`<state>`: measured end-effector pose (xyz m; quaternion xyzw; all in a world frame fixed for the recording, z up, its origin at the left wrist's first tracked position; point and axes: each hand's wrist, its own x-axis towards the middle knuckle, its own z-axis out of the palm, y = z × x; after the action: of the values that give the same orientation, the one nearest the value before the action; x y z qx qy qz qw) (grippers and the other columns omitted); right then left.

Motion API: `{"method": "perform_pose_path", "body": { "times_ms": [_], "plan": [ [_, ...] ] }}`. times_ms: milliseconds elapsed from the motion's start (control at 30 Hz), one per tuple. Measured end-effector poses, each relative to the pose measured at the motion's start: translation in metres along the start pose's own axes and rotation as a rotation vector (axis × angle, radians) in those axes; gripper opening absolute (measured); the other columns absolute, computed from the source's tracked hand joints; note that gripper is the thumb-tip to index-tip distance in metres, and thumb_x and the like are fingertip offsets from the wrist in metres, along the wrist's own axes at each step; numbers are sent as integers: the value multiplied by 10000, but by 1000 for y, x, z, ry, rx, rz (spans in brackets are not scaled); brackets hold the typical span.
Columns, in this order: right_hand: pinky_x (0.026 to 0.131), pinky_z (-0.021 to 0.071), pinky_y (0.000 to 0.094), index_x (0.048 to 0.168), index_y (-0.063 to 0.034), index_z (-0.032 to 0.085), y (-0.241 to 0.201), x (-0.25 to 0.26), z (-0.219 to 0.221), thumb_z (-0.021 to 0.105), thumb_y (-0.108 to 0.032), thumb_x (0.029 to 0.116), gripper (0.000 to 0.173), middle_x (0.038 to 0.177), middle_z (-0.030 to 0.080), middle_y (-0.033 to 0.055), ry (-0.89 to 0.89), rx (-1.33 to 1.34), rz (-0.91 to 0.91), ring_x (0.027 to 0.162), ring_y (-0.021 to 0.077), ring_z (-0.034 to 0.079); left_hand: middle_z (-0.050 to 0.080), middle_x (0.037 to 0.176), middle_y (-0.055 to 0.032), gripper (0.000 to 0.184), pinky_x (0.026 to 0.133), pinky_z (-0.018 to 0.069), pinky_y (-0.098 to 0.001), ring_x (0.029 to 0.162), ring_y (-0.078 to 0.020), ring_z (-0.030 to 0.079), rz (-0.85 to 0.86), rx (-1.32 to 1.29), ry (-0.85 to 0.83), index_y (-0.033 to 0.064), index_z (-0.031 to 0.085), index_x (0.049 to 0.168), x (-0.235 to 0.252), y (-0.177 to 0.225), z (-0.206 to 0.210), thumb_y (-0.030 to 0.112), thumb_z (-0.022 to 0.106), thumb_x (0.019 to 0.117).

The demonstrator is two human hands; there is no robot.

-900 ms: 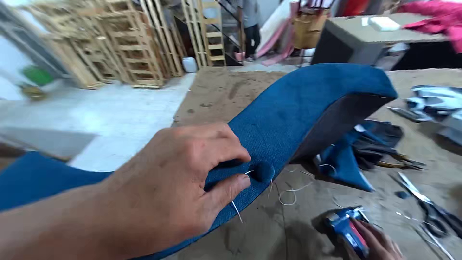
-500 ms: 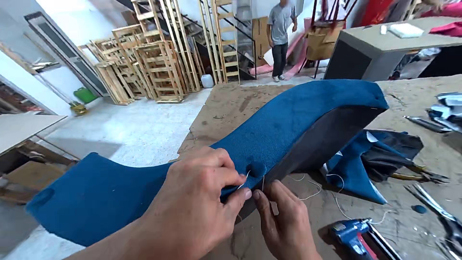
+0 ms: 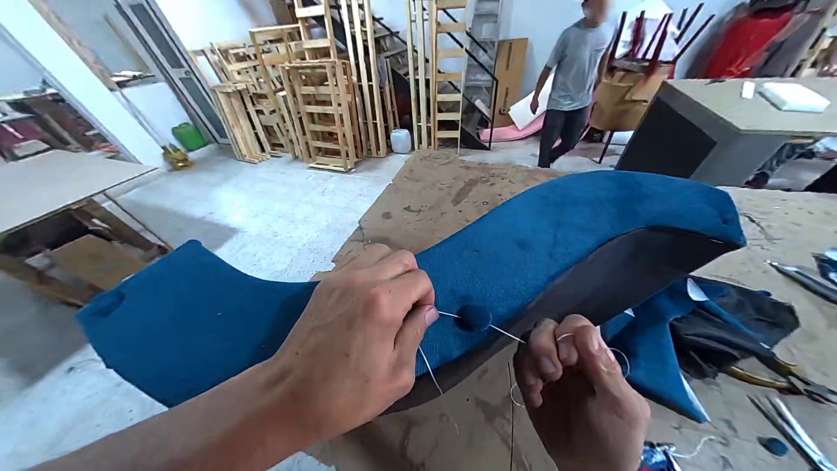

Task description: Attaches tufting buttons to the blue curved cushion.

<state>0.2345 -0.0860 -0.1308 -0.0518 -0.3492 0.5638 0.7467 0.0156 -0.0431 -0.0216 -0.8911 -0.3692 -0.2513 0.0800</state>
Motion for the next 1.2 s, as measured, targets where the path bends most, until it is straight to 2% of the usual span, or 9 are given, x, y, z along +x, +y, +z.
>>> {"method": "perform_pose_path", "body": {
  "times_ms": [167,367,567,733,833,900,967,1100,1200],
  "plan": [
    [479,410,173,750,-127,635,-6,6,0,590,-304,1028,333,631,564,-24,88,-251,-39,526,28,511,624,886,100,212,695,484,-229,880,-49,595,36,-14,64,211,716,858,-7,0,3,268,537,957],
    [502,431,166,767,-143,638,-17,13,-7,542,-325,1053,353,640,569,-44,-2,-441,-32,543,13,518,632,894,79,218,720,481,-262,896,-80,596,60,-9,48,187,713,865,-10,-2,3,264,533,962],
    [532,533,182,849,-141,663,-48,39,-2,487,-332,1083,350,796,698,6,-180,-789,49,607,46,627,617,1003,83,252,911,484,-329,1049,-94,581,42,-1,-8,219,665,900,-23,6,-3,307,454,1006],
    [556,577,215,870,-122,673,-58,43,-6,462,-333,1095,373,860,738,44,-269,-726,99,655,84,685,647,1065,97,245,1028,477,-369,1145,-71,586,-161,-69,152,233,660,884,-53,44,4,323,464,999],
    [531,591,246,906,-132,676,-58,26,-13,466,-333,1097,348,1082,754,80,-187,-745,32,683,127,718,683,1064,43,251,936,503,-331,1102,-91,609,-332,-63,284,191,688,930,-71,78,14,335,507,1030],
    [503,587,248,927,-148,688,-60,8,-15,478,-331,1096,326,1134,741,54,-145,-816,32,693,122,716,698,1049,2,218,837,552,-252,1019,-66,641,-459,-271,339,129,702,958,-78,102,21,286,568,1029],
    [538,590,244,954,-154,672,-63,-16,-11,455,-295,1105,299,1005,749,-14,-173,-864,160,690,76,698,697,1086,-29,202,820,586,-255,986,-72,665,-571,-733,379,64,674,991,-78,119,31,222,563,1049],
    [646,600,285,922,-16,655,-57,-55,-3,460,-246,1106,354,829,722,59,-370,-925,359,708,88,688,653,1337,-170,233,1059,525,-432,1237,-264,637,-722,-1445,351,1,659,1045,-67,129,53,175,504,1037],
    [763,601,320,920,-8,700,-54,-67,-2,514,-246,1078,341,892,726,96,-407,-1111,287,850,114,706,708,1161,-110,161,994,552,-379,1115,-202,676,-748,-1601,315,25,649,1009,-61,132,63,110,512,1016]
  ]
}}
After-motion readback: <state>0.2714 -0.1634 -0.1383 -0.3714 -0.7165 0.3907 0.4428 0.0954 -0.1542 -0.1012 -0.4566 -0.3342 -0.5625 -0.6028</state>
